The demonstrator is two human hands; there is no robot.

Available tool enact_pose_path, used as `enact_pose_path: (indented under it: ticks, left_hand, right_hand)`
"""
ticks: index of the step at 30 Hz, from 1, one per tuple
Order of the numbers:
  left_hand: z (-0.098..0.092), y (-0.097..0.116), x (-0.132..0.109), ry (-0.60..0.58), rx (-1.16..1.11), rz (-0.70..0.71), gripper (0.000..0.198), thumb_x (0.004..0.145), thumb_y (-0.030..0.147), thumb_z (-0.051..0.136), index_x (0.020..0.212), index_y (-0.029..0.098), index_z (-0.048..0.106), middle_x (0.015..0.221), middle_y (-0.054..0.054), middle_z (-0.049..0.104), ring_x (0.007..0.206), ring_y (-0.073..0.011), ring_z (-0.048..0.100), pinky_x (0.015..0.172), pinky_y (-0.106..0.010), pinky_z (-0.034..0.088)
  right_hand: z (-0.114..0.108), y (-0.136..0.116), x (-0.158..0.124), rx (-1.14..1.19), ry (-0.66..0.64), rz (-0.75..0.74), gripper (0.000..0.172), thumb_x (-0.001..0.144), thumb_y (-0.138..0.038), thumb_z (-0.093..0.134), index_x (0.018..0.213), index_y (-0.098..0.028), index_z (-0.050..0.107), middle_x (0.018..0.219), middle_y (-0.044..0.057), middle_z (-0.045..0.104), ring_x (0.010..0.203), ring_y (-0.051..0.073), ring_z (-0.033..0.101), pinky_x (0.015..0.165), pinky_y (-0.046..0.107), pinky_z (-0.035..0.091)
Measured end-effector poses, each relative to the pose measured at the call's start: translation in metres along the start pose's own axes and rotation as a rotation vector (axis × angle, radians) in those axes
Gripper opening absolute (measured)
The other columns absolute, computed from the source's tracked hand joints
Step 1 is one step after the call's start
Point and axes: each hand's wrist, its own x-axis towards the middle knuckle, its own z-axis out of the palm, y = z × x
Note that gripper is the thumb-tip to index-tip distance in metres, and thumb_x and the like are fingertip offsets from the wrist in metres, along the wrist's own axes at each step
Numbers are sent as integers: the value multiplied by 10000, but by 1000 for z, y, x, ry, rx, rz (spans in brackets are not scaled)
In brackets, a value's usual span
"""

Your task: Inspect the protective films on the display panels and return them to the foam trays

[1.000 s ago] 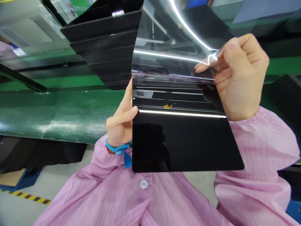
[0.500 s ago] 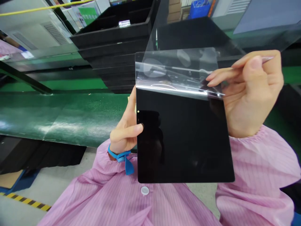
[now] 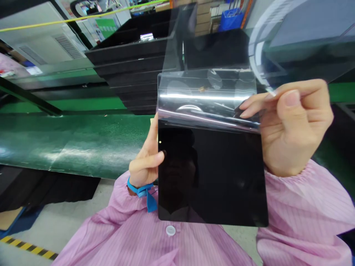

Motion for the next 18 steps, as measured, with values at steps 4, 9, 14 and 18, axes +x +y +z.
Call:
enact_pose_path:
  ticks: [4,9,14,18]
  left_hand:
    - [-7,-16,6,315,111,99,398,921,450,501,1298,334,557,1520,109,392,1499,-179,107,1231,-371,200]
    - [-17,-22,5,421,205,121,433,878,530,515,1255,331,592,1492,92,437,1485,-163,190,1227,-307,184]
    - [-31,-27,-10,473,167,32,491,750,315,717,1228,350,610,1482,68,463,1397,-243,395,1076,-320,426]
    - [-45,-37,-19,547,152,17,475,723,326,745,1175,420,633,1484,125,448,1356,-205,442,993,-251,462]
  right_hand:
    - [-5,0,-3,3,-319,-172,59,789,-162,644,806,-182,697,693,81,641,715,233,616,700,405,470]
    - [-12,-13,-12,-239,-895,-316,106,797,-123,621,817,-195,697,1087,90,641,1079,254,494,910,443,435]
    - [-9,-31,-29,-209,-973,-308,118,781,-133,579,778,-182,687,1220,69,581,1181,262,396,981,439,410]
    - [-8,-48,-40,-203,-991,-366,170,848,-193,521,766,-151,663,1240,86,561,1180,262,411,1008,403,402]
